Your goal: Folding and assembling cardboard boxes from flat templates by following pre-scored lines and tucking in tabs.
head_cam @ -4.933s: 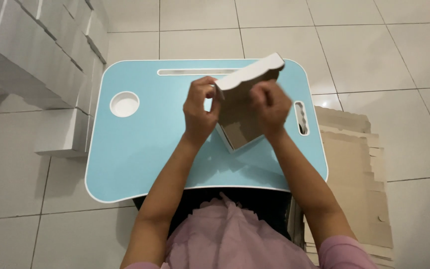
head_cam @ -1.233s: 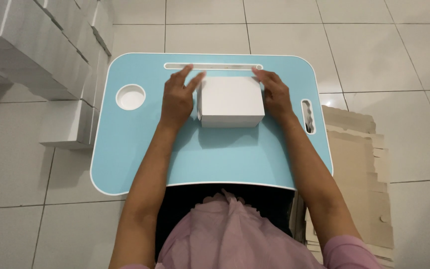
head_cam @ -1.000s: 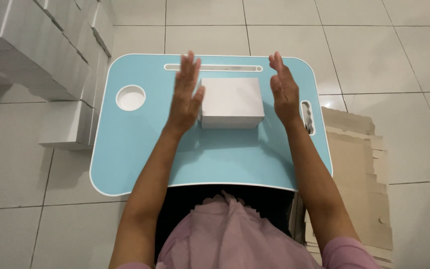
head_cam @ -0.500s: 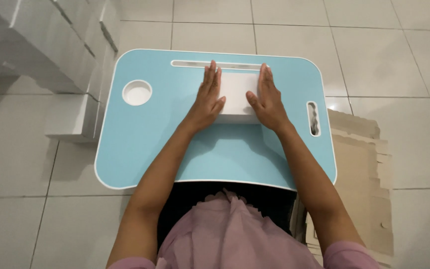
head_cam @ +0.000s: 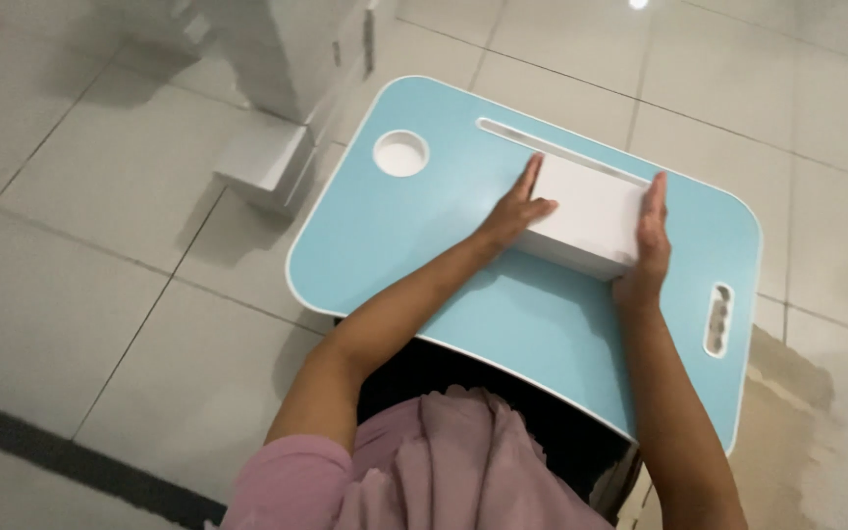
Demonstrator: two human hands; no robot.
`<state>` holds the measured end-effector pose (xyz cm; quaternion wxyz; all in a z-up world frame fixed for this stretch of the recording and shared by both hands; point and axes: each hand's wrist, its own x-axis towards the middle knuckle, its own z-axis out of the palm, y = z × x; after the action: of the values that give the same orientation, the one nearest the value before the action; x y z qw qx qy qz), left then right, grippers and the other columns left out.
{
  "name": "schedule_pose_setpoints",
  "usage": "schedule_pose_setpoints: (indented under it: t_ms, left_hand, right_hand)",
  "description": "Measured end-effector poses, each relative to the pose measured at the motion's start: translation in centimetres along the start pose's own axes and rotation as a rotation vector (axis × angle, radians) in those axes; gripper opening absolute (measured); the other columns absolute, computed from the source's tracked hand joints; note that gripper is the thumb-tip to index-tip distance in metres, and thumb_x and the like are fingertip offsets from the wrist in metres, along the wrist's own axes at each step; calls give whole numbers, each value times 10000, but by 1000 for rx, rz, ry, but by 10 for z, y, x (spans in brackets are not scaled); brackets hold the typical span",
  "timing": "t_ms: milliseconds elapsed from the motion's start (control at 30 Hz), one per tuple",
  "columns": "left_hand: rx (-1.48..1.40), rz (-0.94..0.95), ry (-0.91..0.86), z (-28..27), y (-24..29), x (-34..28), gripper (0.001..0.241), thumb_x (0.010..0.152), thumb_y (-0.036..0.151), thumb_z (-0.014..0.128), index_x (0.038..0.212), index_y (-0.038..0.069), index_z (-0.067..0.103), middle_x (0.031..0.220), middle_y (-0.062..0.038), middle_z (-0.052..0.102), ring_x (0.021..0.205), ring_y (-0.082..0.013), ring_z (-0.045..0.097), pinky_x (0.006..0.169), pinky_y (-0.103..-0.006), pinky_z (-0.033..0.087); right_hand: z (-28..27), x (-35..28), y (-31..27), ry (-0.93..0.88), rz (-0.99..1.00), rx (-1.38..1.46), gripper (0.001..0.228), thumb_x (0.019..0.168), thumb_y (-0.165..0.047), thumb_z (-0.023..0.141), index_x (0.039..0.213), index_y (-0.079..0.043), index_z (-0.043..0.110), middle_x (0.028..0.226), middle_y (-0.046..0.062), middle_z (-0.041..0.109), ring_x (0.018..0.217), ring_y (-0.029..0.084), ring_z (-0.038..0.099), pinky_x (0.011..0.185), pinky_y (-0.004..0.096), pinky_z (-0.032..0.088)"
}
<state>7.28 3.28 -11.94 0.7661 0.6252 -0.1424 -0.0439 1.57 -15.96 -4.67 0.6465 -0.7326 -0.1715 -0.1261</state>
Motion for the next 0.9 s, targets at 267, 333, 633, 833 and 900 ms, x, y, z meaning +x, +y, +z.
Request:
schedule_pose_setpoints:
  t_ms: [267,333,633,833,900]
  left_hand:
    - [248,132,187,15,-5,15,961,863,398,696,1634,197,158,1689,-238,186,1554,-474,186,1225,-619,225]
    - [386,133,213,20,-5,15,917,874,461,616,1613,271,108,1689,-209,191,1519,-498,273,1142,-669,345]
    - [520,194,550,-27,45,4,716,805,225,712,1459,232,419,1524,-164,374,1451,-362,356,1122,-497,288]
    - [-56,361,950,-174,120,-100,725,916,557,590,1487,159,389,1393,-140,557,1165,-291,644,938,-427,602]
    - [-288,617,1183,-235,126,-141,668,868,100,717,1497,132,493,1374,-139,662,1071,-217,704,872,-317,609]
  right_hand:
    - [10,7,-10,68,75,152,827,1045,-620,195,1607,-14,195,1698,163,188,1585,328,151,1306,444,102]
    - [7,12,-9,44,78,152,946,985,-670,205,1570,73,200,1669,232,220,1556,386,177,1259,479,180]
    - [6,25,9,130,129,233,849,927,-708,358,1467,-64,480,1425,93,567,1406,285,516,1200,466,412]
    - [7,21,2,140,260,276,640,968,-627,378,1336,-181,654,1315,-38,701,1198,160,713,1001,271,568]
    - [10,19,-2,118,254,225,608,998,-608,423,1345,-152,624,1339,-14,683,1160,182,720,956,259,572]
